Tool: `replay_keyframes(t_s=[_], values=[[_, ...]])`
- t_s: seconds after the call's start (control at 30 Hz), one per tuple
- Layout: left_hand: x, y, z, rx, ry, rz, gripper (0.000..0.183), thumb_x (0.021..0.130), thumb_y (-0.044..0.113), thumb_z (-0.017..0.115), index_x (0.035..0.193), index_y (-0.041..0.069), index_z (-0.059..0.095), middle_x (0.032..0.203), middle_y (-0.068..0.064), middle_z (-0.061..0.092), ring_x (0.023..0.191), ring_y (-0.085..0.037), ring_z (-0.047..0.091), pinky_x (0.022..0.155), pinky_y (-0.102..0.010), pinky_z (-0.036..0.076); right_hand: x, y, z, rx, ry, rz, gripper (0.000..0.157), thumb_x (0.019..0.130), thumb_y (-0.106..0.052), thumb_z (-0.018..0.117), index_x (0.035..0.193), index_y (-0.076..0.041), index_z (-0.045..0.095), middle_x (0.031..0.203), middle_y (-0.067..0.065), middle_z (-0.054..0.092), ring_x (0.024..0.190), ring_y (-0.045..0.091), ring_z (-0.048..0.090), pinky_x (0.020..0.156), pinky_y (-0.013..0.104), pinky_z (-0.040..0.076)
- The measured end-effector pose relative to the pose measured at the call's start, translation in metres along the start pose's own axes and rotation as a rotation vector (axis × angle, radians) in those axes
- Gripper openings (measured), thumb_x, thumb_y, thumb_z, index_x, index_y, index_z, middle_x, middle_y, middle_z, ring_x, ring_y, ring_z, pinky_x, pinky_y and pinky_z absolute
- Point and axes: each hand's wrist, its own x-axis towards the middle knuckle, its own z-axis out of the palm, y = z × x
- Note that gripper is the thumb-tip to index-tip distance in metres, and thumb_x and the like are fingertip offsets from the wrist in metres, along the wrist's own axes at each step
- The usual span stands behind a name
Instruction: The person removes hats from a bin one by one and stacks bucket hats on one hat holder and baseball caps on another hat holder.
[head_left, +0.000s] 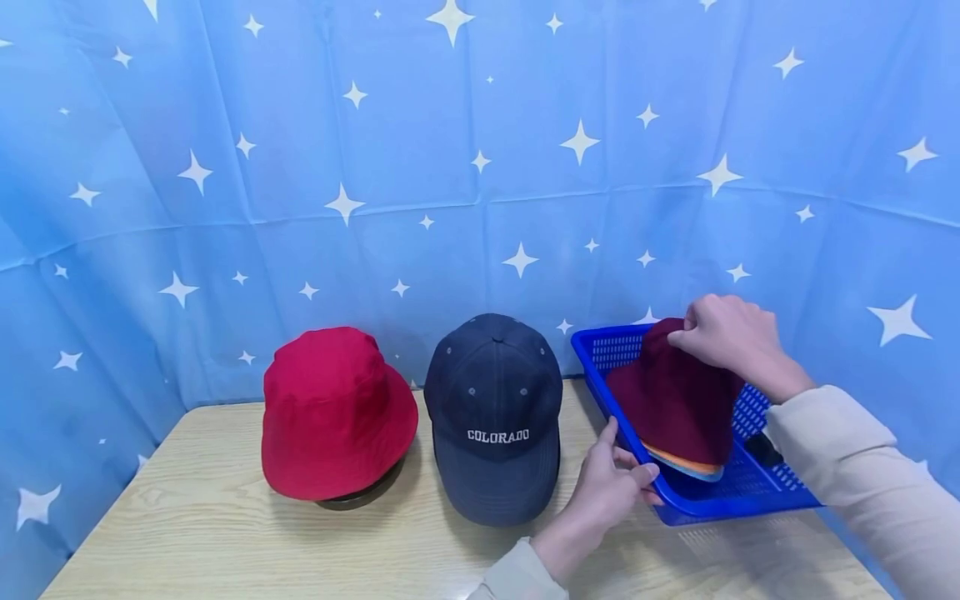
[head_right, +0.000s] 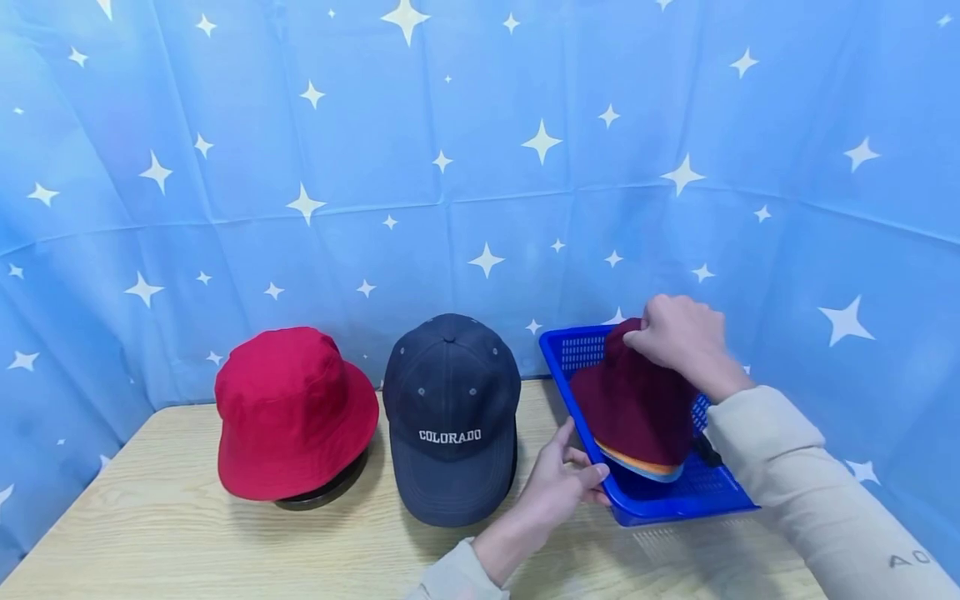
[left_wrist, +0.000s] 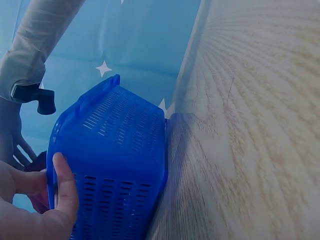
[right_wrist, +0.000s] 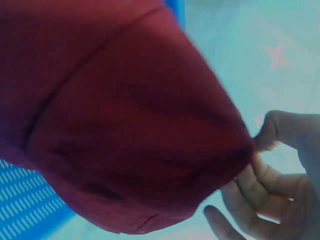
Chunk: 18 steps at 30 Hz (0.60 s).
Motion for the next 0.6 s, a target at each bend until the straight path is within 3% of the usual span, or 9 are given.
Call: replay_keyframes(t_s=[0.33,0.6], values=[[-0.001,-0.001,0.001,-0.011,-0.002,0.011,0.083,0.092,-0.005,0.071,0.162,0.015,0.032,0.094,-0.005,0.057,0.060,-0.015,0.063,0.061,-0.029,0.063,0.004,0.018,-0.011,-0.028,0.235,0.023,0.028,0.087,-0.026,0.061,0.063,-0.016,0.053,0.055,0.002,0.045,0.052,0.027,0.046,0.043,0.038,0.029],[0.001,-0.002,0.002,-0.016,-0.007,-0.005,0.082,0.092,-0.006,0.071,0.162,0.017,0.033,0.096,-0.006,0.056,0.062,-0.016,0.063,0.063,-0.030,0.063,0.001,0.021,-0.015,-0.090,0.151,-0.028,0.031,0.093,-0.027,0.061,0.066,-0.015,0.051,0.058,0.003,0.046,0.051,0.026,0.047,0.042,0.037,0.031]])
